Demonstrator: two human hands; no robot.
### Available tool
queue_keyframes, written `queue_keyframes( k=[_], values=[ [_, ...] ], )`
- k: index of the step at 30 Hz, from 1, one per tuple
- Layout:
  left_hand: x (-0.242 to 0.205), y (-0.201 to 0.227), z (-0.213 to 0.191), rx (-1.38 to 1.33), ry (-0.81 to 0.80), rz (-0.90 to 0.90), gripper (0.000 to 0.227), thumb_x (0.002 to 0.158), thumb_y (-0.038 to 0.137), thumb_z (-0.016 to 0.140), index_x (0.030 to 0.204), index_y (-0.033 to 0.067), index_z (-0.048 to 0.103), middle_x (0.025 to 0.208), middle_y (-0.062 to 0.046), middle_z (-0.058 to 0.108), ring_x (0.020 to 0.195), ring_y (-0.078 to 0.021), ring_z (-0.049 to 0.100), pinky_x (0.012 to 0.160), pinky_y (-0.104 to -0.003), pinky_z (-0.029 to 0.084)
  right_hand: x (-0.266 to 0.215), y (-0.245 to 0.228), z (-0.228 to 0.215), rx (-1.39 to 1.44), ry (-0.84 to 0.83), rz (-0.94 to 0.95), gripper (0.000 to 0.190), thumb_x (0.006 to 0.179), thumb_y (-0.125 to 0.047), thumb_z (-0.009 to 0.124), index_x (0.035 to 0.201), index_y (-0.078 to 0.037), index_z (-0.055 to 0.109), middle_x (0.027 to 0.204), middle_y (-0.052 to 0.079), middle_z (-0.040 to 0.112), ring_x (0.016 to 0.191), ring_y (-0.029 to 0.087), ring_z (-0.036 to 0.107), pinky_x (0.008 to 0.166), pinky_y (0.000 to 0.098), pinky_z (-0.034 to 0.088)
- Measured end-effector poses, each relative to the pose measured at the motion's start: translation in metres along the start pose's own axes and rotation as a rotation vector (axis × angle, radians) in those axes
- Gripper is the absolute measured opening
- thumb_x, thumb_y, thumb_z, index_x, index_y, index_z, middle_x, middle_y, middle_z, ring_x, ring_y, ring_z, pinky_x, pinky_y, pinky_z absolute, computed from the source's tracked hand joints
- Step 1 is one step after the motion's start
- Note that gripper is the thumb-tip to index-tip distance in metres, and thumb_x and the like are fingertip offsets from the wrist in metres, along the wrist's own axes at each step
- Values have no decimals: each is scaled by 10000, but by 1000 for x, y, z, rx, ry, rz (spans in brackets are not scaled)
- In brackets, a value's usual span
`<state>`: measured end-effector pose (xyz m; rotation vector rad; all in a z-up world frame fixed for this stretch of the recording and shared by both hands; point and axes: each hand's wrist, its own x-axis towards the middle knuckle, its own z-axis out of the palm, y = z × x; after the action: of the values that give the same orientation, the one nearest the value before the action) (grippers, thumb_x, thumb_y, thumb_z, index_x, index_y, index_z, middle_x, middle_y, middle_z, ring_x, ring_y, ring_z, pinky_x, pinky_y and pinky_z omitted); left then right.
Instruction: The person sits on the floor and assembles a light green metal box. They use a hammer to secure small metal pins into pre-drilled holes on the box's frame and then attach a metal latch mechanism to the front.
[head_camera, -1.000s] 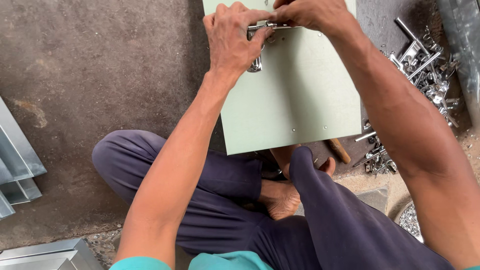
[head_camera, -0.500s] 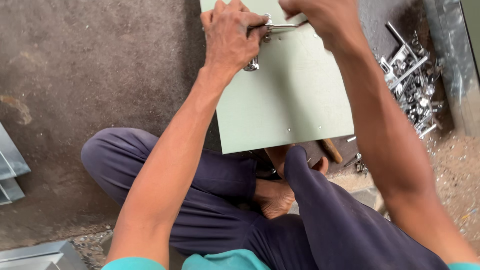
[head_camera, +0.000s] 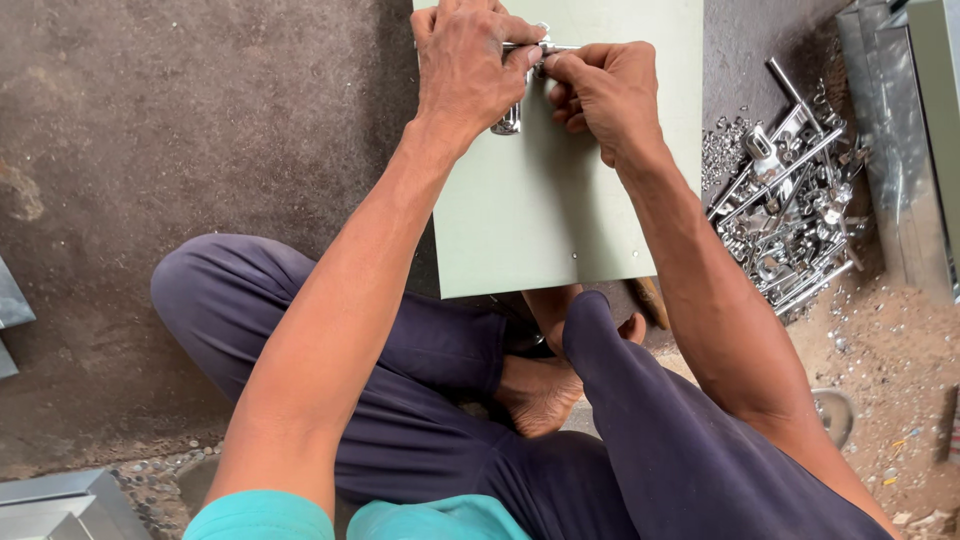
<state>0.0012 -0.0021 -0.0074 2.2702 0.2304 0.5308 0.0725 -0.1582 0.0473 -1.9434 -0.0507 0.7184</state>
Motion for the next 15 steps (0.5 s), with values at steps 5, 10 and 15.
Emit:
queue_keyframes(
  k=[5, 10, 15],
  values=[
    [-10, 5, -13, -55, -50, -63, 118, 898, 179, 796, 1011, 185, 830, 940, -4, 653, 1049, -193, 576, 942, -431, 348, -8, -5, 5, -103, 110, -92, 204, 878, -141, 817, 884, 58, 774, 690, 69, 723, 523, 86, 663, 464, 197, 547],
    [-42, -5, -42, -429, 185, -580, 368, 931, 246, 781, 1240, 58, 714, 1134, -78, 714, 1092, -218, 655, 964, -397, 538, -5, -2, -5, -284, 46, -266, 268, 867, -117, 789, 1122, -48, 745, 766, 63, 737, 535, 82, 663, 417, 202, 539],
    [-59, 4, -56, -1187, -91, -716, 733, 767, 184, 893, 1378, -2, 532, 1227, -162, 684, 1121, -240, 681, 987, -383, 599, -1, -4, -11, -663, 24, -689, 231, 947, -31, 773, 1177, -17, 787, 832, 112, 754, 626, 160, 653, 558, 304, 533]
  ],
)
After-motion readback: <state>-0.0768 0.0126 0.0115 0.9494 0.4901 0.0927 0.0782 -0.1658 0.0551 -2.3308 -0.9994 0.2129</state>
